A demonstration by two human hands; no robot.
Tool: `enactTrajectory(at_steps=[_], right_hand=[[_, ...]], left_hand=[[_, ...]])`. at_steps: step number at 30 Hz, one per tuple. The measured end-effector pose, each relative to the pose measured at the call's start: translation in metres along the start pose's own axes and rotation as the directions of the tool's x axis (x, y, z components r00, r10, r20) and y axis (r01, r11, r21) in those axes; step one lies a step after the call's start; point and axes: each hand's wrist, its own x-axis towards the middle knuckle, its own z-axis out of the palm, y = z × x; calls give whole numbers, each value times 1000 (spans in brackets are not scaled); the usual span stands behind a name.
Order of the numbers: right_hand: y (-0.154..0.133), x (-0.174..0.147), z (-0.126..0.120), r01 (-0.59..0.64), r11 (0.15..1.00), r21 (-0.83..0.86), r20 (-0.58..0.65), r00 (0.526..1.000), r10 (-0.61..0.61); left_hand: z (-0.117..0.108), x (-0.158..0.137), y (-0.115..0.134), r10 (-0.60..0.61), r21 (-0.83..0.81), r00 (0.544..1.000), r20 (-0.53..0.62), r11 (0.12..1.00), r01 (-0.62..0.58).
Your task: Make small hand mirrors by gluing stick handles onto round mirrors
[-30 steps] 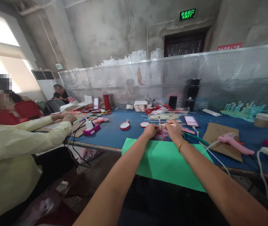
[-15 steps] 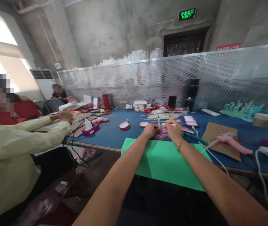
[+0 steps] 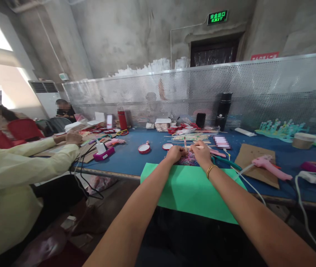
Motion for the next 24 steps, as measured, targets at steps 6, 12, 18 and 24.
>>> enactTrajectory(at_steps=[6, 12, 18, 24], right_hand=[[-4, -2, -4, 18, 999, -32, -46, 999, -19], [-8, -5, -3, 49, 998, -36, -12, 999, -49], [-13, -7, -6, 3, 999, -49, -42, 999, -5], [-12, -6, -4, 18, 999, -43, -10, 1000, -19]], left_hand=[[-1, -1, 2, 12, -8, 1000, 1, 1000, -11], [-2, -5, 6, 14, -20, 1000, -1, 1000, -14], [-2, -5, 8, -15, -12, 1000, 4, 1000, 15], [-2, -6, 9, -28, -9, 1000, -10, 1000, 28]])
